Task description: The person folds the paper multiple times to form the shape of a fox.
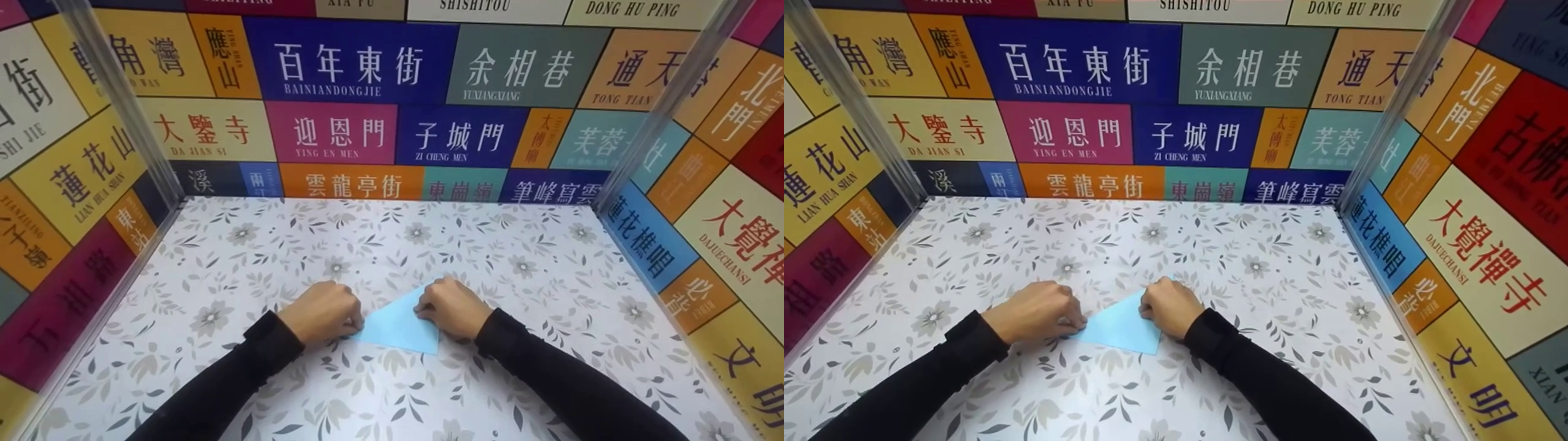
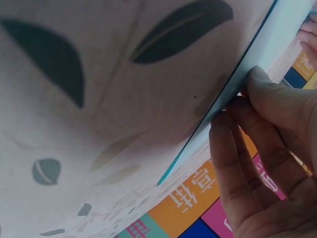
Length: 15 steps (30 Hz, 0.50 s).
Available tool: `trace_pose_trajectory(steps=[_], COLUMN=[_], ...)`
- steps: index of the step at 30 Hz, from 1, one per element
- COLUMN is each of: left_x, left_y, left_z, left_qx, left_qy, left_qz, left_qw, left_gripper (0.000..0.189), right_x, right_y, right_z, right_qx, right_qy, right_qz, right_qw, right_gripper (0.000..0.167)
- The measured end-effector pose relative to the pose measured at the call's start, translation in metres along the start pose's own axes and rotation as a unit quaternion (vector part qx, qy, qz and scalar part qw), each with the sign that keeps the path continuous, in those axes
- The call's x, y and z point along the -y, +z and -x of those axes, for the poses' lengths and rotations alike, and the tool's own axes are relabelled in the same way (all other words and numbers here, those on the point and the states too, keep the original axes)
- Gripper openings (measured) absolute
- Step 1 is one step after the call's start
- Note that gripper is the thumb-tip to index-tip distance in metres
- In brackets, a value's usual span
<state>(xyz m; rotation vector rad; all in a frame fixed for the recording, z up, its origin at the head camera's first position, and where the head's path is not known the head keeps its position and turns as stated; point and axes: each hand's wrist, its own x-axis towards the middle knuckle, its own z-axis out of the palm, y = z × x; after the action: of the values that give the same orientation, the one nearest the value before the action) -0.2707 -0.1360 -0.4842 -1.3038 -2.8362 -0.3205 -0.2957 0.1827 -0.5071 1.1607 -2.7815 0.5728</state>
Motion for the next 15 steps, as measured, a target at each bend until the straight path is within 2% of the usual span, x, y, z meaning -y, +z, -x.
trace_pose_trajectory(steps=[9, 15], left_x=[0.0052, 0.0081], left_y=[-0.0004, 0.0037], left_z=[0.0041, 0.007], left_qx=[-0.007, -0.024], left_qy=[-0.028, -0.015], left_qz=[0.025, 0.021], left_qw=[0.9993, 0.9994], left_gripper=[0.012, 0.015], right_x=[-0.0015, -0.0014], right_y=[-0.0001, -0.0002], right_z=[0.0015, 0.0011], right_qx=[-0.012, -0.008], right_qy=[-0.017, -0.011], right_qz=[-0.002, -0.01], right_qw=[0.9998, 0.9999], right_gripper=[0.011, 0.012])
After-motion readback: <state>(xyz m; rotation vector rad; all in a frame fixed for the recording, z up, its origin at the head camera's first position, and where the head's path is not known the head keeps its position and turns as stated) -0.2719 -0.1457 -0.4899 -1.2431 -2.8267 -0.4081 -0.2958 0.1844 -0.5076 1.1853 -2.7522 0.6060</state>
